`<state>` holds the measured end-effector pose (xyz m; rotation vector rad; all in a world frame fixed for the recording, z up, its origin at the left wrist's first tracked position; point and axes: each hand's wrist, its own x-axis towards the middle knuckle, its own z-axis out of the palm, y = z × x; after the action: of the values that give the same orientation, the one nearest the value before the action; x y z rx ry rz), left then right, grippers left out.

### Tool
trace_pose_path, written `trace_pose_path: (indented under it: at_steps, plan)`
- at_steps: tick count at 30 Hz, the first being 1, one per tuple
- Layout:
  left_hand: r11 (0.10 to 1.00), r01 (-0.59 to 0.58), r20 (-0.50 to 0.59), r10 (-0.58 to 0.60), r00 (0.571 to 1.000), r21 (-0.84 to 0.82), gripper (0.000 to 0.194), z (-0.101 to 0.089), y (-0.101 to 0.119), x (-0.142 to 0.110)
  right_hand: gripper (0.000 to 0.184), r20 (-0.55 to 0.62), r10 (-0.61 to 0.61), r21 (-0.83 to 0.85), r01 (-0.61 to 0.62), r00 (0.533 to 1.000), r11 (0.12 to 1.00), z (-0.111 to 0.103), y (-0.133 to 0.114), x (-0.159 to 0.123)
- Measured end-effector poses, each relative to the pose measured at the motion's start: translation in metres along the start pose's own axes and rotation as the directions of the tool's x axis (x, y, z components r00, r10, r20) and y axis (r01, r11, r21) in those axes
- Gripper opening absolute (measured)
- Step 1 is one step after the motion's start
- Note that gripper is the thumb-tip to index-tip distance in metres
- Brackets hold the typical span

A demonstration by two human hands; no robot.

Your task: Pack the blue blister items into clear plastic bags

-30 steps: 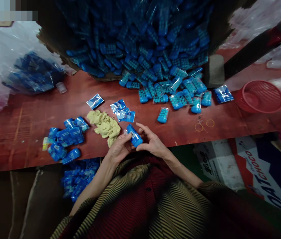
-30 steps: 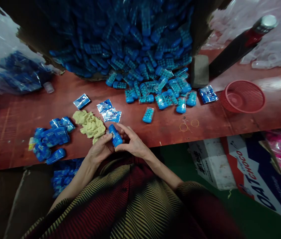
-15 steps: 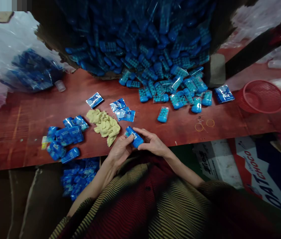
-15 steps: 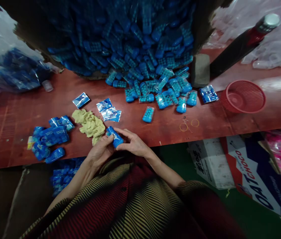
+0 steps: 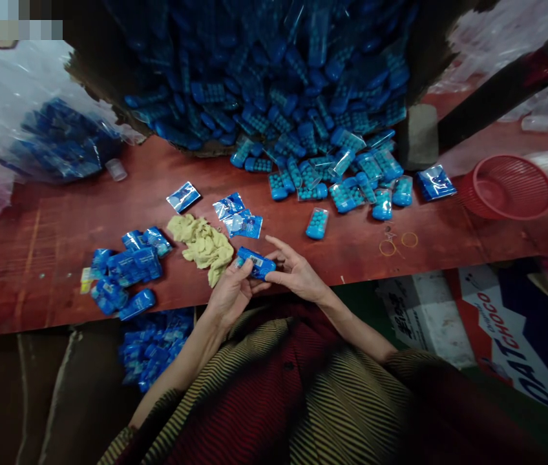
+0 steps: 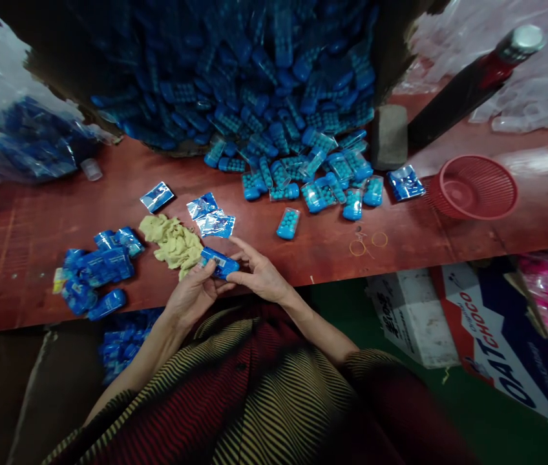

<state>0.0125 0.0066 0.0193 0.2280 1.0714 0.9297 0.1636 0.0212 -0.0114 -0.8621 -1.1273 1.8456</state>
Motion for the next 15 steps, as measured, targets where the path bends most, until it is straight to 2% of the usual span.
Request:
trace_pose_path:
  at_steps: [6, 11, 15]
  plan:
    - [0.998, -0.053, -0.061, 0.051, 0.997, -0.039, 0.026, 0.0021, -0.0041, 0.0018, 0.076, -0.022, 0.058, -0.05, -0.059, 0.998, 0.997, 0.004, -0.0006, -0.0006]
    - [1.0, -0.017, -0.046, 0.016, 0.999, -0.016, 0.029, 0.0022, -0.0075, 0.0014, 0.082, -0.026, 0.078, -0.005, -0.078, 0.997, 0.997, 0.0033, -0.0001, -0.0016]
    - [1.0, -0.008, -0.009, 0.008, 1.0, 0.0, 0.028, 0.0017, -0.0049, -0.0011, 0.081, 0.038, 0.09, 0.033, -0.091, 0.995, 0.995, -0.0019, -0.0015, -0.0016]
